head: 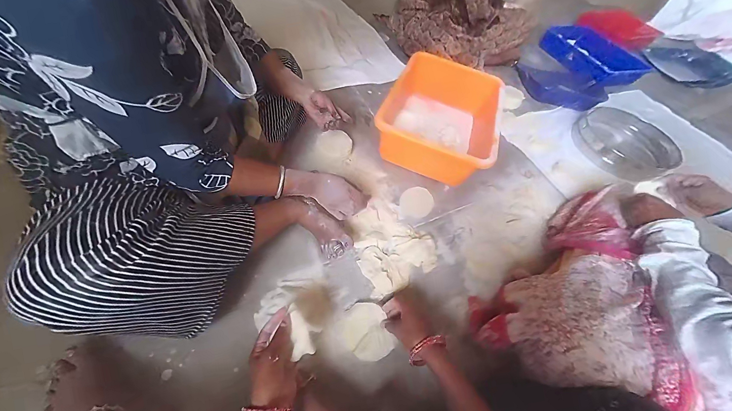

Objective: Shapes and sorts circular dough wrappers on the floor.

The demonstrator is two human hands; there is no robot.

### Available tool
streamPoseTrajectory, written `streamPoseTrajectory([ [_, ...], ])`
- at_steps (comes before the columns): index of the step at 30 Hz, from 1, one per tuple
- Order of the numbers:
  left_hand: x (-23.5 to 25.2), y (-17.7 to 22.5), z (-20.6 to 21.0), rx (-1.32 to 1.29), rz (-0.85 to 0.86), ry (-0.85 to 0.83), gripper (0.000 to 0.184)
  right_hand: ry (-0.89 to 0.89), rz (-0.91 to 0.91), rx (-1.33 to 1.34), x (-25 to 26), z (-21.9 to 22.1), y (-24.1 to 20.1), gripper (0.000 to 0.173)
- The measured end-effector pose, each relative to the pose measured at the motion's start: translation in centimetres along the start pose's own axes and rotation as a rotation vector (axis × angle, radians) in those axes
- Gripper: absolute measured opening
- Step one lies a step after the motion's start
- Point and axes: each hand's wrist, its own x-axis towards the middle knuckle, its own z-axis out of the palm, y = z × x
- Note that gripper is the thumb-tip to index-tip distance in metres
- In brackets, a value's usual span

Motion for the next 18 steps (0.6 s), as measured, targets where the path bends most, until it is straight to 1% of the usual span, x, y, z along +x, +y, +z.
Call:
streamPoseTrajectory([
  [5,0.0,0.0,0.2,-0.015,-0.015,0.03,0.031,0.02,0.08,0.07,-1.4,-0.2,0.6,0.039],
  [7,0.1,0.0,0.4,-0.018,-0.015,0.028,0.03,0.042,0.109,0.046,-1.5,-0.1,1.0,0.038],
  [13,-0.3,0.1,0.6,0.021,-0.012,0.01,0.032,0.137,0.067,-0.009,-1.0,0.6,1.4,0.03],
  [16,-0.3,0.0,0.5,0.019,-0.013,-0.004,0.032,0.17,0.073,-0.077,-1.2,0.5,1.1,0.031],
  [18,-0.4,-0.1,0.6,0.041,-0.015,-0.018,0.032,0.216,0.069,-0.165,-1.7,0.6,0.5,0.034],
])
